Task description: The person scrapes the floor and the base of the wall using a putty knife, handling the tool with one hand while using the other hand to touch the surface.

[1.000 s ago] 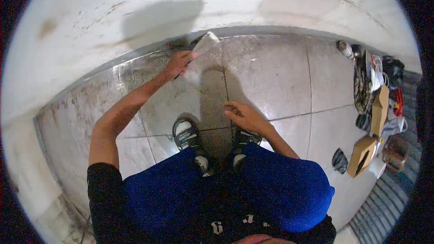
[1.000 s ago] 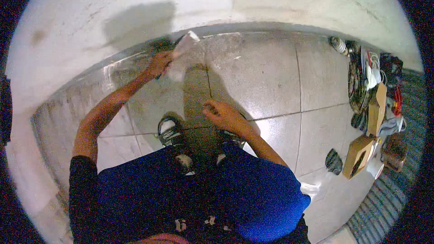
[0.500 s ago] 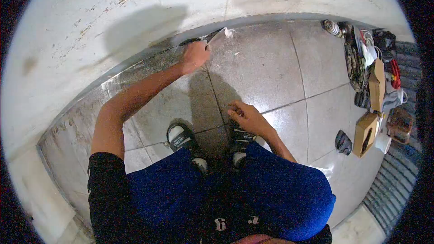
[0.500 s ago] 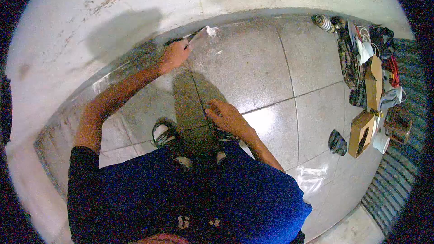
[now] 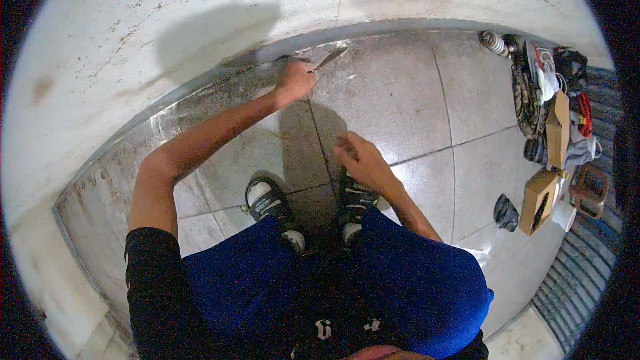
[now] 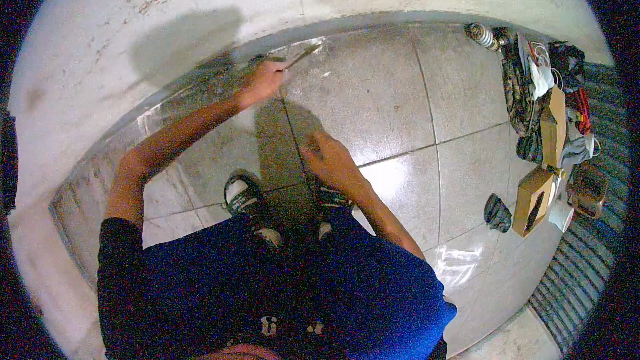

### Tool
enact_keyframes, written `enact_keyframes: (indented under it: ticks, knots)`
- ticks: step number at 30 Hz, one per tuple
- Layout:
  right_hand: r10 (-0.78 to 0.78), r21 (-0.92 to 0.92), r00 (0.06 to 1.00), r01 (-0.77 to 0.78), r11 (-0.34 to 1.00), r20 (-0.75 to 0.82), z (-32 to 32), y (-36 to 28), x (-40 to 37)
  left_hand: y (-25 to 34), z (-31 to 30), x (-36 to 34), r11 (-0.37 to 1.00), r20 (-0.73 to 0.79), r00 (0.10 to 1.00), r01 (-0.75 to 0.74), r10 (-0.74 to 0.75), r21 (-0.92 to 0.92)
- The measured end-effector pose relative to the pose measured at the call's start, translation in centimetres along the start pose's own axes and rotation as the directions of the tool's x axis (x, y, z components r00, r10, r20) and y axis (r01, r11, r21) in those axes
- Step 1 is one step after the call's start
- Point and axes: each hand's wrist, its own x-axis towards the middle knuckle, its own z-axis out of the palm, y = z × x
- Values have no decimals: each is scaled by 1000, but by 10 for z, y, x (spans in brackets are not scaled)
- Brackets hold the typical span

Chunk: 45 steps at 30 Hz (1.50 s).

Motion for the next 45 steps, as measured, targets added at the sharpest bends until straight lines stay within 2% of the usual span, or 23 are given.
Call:
enact_keyframes:
  ticks: [1, 2, 5, 8, 9, 10, 12, 13, 15, 17, 19, 21, 24, 28, 30, 31, 33, 34, 36, 39, 41, 43, 45]
  knots:
    - [8, 52, 1000, -6, 999, -30, 5, 3, 9, -10, 11, 0, 947, 73, 995, 91, -72, -307]
    - [17, 105, 998, -11, 994, -61, 8, 6, 17, -20, 20, 1, 795, 163, 980, 191, -118, -575]
    - [164, 310, 971, -105, 945, -173, 10, 2, 42, 15, 37, -15, 698, 297, 935, 345, -196, -627]
    - [262, 261, 954, -218, 940, -147, 3, -18, 53, 2, 73, -20, 500, 316, 944, 322, -98, -804]
    - [195, 138, 965, -172, 975, -174, 8, -6, 55, 28, 66, -34, 490, 281, 953, 299, -112, -819]
    - [178, 103, 965, -160, 982, -194, 6, -7, 55, 53, 60, -47, 481, 244, 961, 275, -127, -832]
    - [136, 34, 963, -131, 991, -233, 3, -9, 56, 14, 82, -21, 389, 313, 950, 291, -7, -874]
    - [79, -8, 951, -86, 996, -300, 3, -7, 57, -11, 88, -7, 432, 356, 934, 306, 36, -848]
    - [-37, -99, 902, -7, 995, -430, 4, 1, 58, 5, 69, -24, 673, 189, 941, -51, 280, -738]
    - [-43, -228, 907, -59, 972, -419, -1, 11, 64, 19, 59, -32, 768, 218, 934, -85, 284, -635]
    - [2, -307, 921, -132, 943, -389, -7, 25, 71, 26, 56, -36, 770, 382, 924, 231, 17, -595]
    - [97, -339, 936, -218, 915, -339, -11, 36, 78, 24, 41, -58, 785, 426, 898, 185, 110, -592]
    - [35, -359, 943, -160, 919, -332, -17, 40, 87, -19, 48, -64, 759, 470, 864, 180, 182, -626]
    - [-234, -457, 891, 33, 889, -390, -4, 88, 108, -51, 42, -75, 707, 519, 804, 186, 290, -683]
    - [-301, -541, 882, 64, 839, -363, 2, 95, 105, -85, 60, -67, 647, 544, 790, 262, 282, -716]
    - [-253, -533, 901, 30, 846, -351, 0, 92, 100, -85, 59, -67, 618, 556, 784, 299, 276, -727]
    - [-150, -515, 933, -44, 856, -328, -5, 86, 86, -67, 36, -77, 724, 625, 766, 345, 151, -597]
    - [-178, -522, 922, -31, 852, -345, -6, 88, 89, -59, 27, -80, 767, 649, 756, 365, 87, -528]
    - [-228, -537, 897, -12, 844, -378, -7, 94, 97, -77, 35, -73, 760, 649, 758, 381, 70, -526]
    - [-250, -599, 919, 19, 801, -305, 1, 94, 105, -82, 50, -71, 726, 609, 791, 386, 57, -570]
    - [-199, -607, 935, -21, 795, -293, 5, 88, 90, -72, 46, -75, 709, 581, 811, 368, 71, -601]
    - [-200, -617, 924, -47, 786, -325, 3, 83, 76, -29, 22, -91, 694, 559, 821, 335, 117, -637]
    - [-147, -594, 930, -88, 800, -336, -7, 89, 80, -58, 38, -80, 679, 564, 823, 375, 70, -631]
